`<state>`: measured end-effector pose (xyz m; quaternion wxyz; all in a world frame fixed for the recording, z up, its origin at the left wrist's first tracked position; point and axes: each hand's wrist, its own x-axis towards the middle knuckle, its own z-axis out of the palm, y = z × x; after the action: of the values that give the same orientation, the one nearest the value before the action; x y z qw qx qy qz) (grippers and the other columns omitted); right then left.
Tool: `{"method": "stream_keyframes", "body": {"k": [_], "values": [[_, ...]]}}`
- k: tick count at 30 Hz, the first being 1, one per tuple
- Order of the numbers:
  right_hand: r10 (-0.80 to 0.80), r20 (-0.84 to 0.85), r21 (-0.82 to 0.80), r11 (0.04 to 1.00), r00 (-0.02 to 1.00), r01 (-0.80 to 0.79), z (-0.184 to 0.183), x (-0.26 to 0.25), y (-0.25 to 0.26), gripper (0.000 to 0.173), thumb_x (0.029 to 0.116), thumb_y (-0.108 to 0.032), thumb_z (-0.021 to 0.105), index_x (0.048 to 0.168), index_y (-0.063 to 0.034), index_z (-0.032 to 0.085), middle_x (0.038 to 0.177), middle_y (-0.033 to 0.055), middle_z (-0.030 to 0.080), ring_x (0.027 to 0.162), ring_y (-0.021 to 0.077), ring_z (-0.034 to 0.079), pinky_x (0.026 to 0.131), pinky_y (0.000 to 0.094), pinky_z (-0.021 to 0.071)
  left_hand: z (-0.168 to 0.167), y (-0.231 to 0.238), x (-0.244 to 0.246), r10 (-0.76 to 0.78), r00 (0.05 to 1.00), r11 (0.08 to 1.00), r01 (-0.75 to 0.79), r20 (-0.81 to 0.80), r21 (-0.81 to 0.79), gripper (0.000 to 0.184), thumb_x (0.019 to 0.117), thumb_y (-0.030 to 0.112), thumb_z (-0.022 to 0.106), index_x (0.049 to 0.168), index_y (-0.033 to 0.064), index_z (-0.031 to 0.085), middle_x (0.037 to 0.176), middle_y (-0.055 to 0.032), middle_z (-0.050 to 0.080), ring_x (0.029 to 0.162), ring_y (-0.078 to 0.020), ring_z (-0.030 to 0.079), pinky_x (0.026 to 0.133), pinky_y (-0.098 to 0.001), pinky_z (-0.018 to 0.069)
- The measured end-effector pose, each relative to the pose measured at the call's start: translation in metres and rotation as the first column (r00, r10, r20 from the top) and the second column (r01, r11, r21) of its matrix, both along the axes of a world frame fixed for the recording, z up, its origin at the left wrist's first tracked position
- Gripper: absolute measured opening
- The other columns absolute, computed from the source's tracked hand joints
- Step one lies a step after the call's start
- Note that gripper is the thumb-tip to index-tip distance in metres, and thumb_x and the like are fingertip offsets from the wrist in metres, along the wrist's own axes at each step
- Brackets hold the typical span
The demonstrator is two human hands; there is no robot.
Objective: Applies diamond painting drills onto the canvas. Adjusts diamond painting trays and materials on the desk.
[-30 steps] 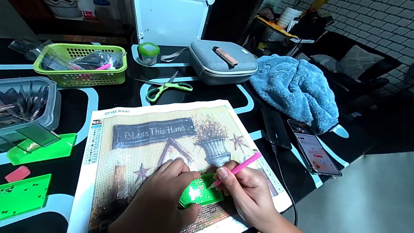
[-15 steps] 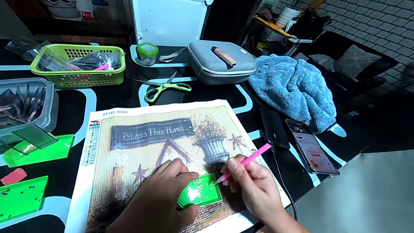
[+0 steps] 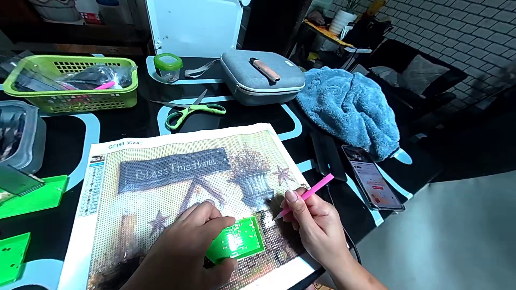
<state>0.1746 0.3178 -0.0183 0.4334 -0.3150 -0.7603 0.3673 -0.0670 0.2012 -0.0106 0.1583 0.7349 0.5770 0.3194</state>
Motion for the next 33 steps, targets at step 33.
{"method": "stream_keyframes", "body": {"k": [33], "values": [[0.260, -0.049, -0.025, 0.965, 0.964, -0.262, 0.002, -0.032, -0.022, 0.032, 0.1101, -0.024, 0.049, 0.092, -0.0033, 0.066, 0.077, -0.0014, 0.066, 0.070, -0.0009, 0.063, 0.064, 0.0153, 0.0533, -0.012, 0.001, 0.002, 0.043, 0.999, 0.991, -0.039, -0.032, 0.130, 0.045, 0.0792, 0.047, 0.071, 0.114, 0.0203, 0.076, 0.096, 0.0010, 0.067, 0.086, -0.0111, 0.065, 0.070, -0.0249, 0.0555]]}}
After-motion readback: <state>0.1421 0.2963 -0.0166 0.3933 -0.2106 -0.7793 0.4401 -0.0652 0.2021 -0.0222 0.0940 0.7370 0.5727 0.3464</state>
